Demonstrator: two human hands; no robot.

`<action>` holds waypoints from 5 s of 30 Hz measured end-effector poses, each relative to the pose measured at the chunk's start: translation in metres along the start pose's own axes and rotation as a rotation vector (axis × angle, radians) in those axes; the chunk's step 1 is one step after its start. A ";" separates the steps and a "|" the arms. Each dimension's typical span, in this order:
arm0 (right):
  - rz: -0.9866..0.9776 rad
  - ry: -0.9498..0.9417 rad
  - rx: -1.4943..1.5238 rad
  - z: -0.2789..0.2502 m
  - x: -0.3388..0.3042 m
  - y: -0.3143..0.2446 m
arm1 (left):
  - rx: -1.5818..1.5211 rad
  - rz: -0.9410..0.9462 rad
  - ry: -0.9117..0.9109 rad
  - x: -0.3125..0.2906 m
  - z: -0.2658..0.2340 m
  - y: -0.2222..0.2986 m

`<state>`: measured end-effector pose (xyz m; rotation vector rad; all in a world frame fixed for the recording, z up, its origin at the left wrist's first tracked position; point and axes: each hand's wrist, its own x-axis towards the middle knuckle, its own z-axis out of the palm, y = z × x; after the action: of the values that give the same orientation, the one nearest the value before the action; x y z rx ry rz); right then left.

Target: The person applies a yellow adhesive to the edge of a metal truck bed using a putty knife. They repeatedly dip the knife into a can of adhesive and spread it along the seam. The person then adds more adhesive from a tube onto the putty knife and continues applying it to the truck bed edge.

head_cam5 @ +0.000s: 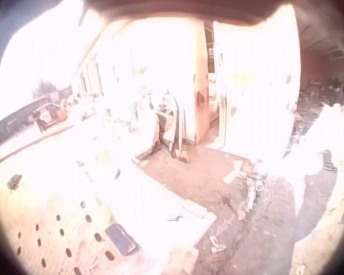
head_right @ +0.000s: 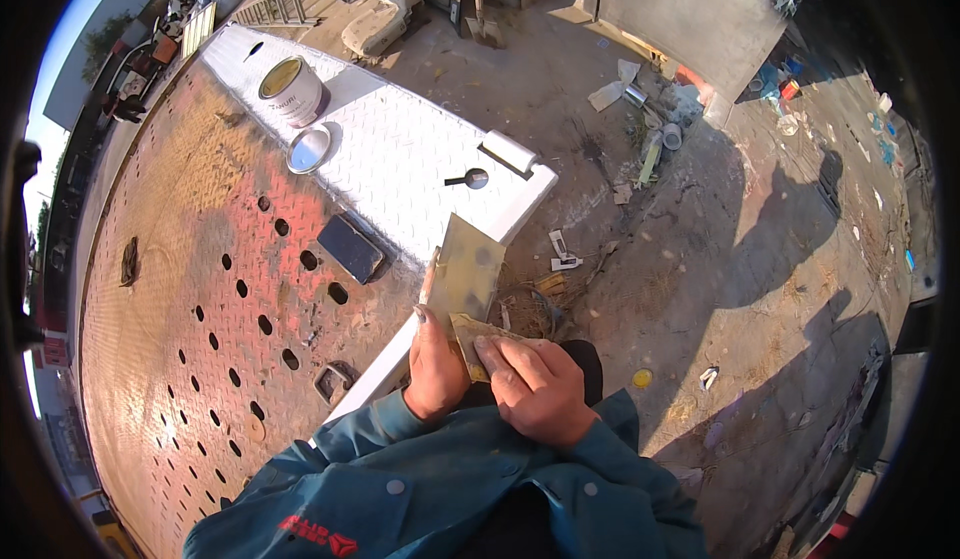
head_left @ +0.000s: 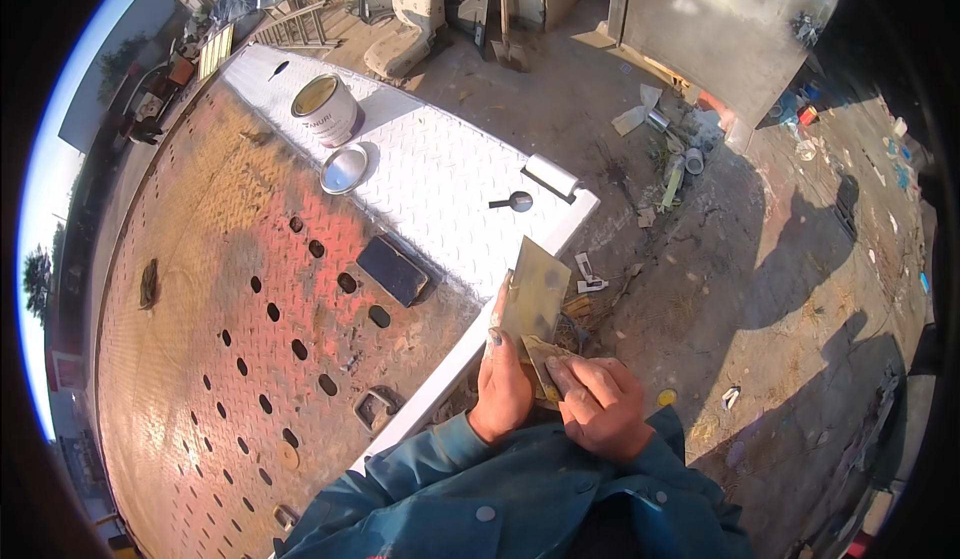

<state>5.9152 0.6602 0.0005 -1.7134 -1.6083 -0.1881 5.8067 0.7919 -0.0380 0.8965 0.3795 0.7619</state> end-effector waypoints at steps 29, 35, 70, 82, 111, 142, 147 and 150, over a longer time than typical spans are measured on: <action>0.031 0.125 0.000 -0.174 0.095 0.313 | 0.197 0.120 -0.091 0.278 0.244 -0.133; 0.045 0.116 -0.022 -0.145 0.157 0.390 | 0.060 0.146 -0.171 0.359 0.257 -0.148; -0.430 0.127 0.364 -0.114 0.449 0.762 | -0.761 -0.168 0.379 0.705 0.332 -0.186; -0.256 -0.015 0.513 0.015 0.556 0.736 | -0.873 -0.089 0.309 0.721 0.227 -0.137; 0.434 -0.726 1.117 0.256 0.718 0.679 | -0.311 0.408 1.079 0.796 0.013 0.011; 0.337 -1.394 1.198 0.475 0.858 0.589 | 0.071 1.145 2.128 0.661 -0.098 0.058; -0.482 -1.371 0.934 0.470 0.899 0.404 | 0.055 1.183 2.016 0.634 -0.142 0.088; -0.997 -1.138 0.919 0.473 0.896 0.299 | -0.024 1.128 1.953 0.624 -0.156 0.086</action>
<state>6.1781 1.6810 0.0655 -0.0949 -2.5962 1.0660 6.1029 1.3697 -0.0525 -0.0809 1.5828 2.5893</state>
